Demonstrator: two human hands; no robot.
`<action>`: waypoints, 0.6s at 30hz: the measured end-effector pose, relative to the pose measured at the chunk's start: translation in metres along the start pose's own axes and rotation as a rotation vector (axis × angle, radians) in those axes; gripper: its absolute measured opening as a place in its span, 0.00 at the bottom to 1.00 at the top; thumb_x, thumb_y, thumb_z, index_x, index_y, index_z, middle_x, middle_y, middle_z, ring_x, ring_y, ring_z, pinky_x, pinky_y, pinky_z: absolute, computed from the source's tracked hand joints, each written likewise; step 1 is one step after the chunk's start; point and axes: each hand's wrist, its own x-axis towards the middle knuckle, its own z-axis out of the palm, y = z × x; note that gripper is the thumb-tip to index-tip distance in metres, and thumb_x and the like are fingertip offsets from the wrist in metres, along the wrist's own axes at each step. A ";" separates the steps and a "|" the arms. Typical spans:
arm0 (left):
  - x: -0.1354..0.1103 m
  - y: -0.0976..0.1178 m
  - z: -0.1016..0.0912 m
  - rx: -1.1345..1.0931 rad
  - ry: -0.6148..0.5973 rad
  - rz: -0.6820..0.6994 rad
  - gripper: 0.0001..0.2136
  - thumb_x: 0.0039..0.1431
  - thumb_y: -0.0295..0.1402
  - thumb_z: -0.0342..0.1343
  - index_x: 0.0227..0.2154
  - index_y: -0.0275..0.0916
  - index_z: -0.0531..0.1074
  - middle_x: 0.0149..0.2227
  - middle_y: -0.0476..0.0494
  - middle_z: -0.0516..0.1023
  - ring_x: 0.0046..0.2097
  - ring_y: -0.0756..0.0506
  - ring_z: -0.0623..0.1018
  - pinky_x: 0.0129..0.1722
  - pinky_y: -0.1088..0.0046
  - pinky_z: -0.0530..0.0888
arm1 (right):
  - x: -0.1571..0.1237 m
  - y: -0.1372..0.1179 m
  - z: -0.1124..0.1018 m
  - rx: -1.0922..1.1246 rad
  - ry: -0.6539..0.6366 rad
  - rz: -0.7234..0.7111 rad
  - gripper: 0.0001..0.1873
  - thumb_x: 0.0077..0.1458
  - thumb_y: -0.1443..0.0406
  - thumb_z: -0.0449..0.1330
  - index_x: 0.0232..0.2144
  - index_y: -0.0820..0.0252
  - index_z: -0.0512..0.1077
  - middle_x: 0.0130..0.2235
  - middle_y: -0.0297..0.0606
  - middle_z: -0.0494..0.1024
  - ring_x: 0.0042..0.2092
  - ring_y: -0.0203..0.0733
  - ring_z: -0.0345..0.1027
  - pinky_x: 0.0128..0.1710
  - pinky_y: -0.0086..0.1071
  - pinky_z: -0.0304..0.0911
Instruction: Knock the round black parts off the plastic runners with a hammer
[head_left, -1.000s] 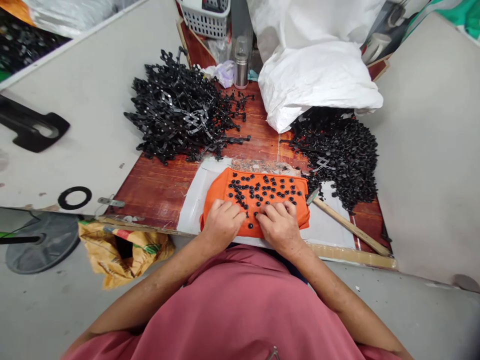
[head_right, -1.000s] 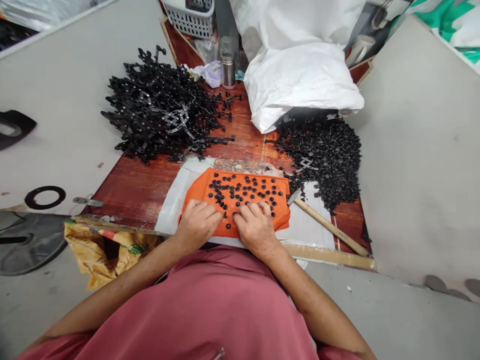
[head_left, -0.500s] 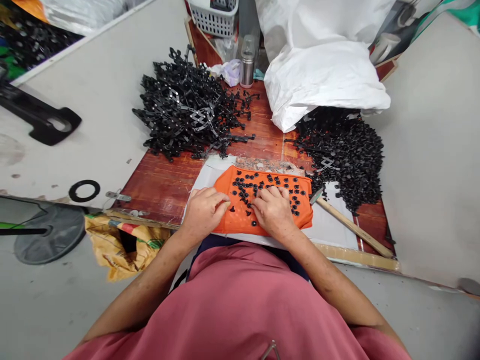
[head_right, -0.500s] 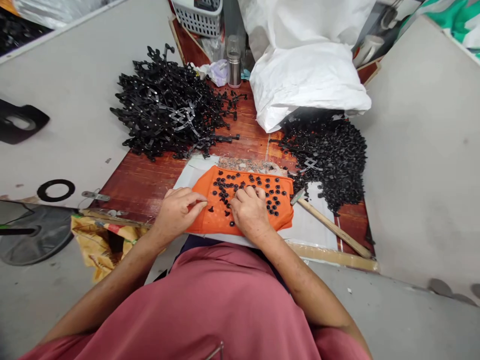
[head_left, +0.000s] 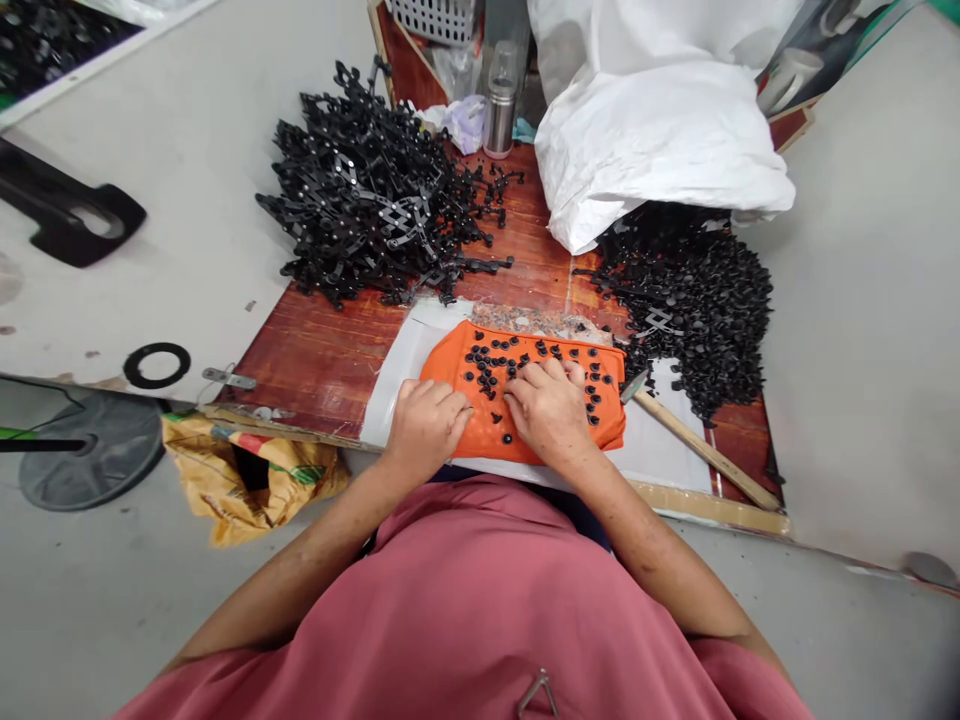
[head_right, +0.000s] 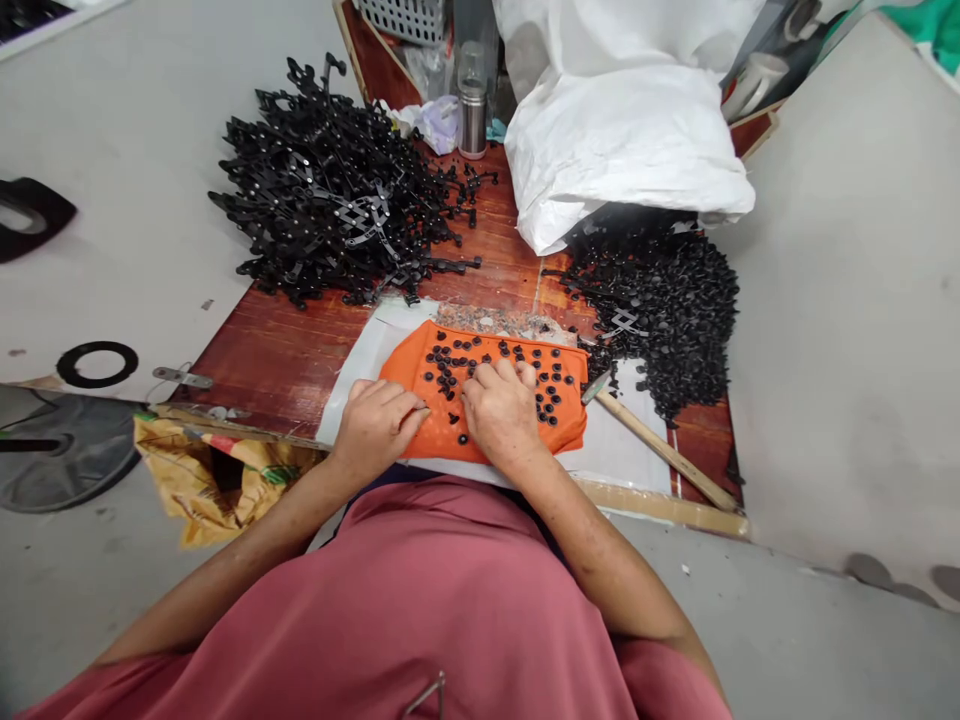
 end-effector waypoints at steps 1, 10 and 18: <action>0.000 0.002 0.001 0.016 0.007 0.021 0.13 0.70 0.34 0.52 0.29 0.40 0.76 0.30 0.43 0.76 0.37 0.42 0.71 0.43 0.60 0.61 | -0.001 0.003 -0.001 -0.010 0.007 0.021 0.11 0.67 0.64 0.58 0.35 0.55 0.80 0.39 0.41 0.79 0.45 0.50 0.60 0.52 0.47 0.45; -0.014 0.000 0.004 -0.107 0.008 0.168 0.11 0.71 0.35 0.50 0.37 0.43 0.78 0.31 0.44 0.76 0.37 0.43 0.69 0.42 0.62 0.63 | -0.040 0.000 -0.015 0.099 -0.003 -0.109 0.12 0.69 0.61 0.56 0.40 0.53 0.81 0.36 0.38 0.78 0.42 0.45 0.61 0.49 0.43 0.48; -0.028 -0.014 -0.001 0.004 -0.037 -0.029 0.17 0.64 0.47 0.58 0.45 0.38 0.76 0.42 0.36 0.77 0.45 0.36 0.72 0.48 0.55 0.64 | -0.045 -0.005 -0.009 0.079 -0.039 -0.094 0.09 0.66 0.63 0.60 0.34 0.56 0.79 0.34 0.38 0.77 0.41 0.46 0.60 0.48 0.44 0.47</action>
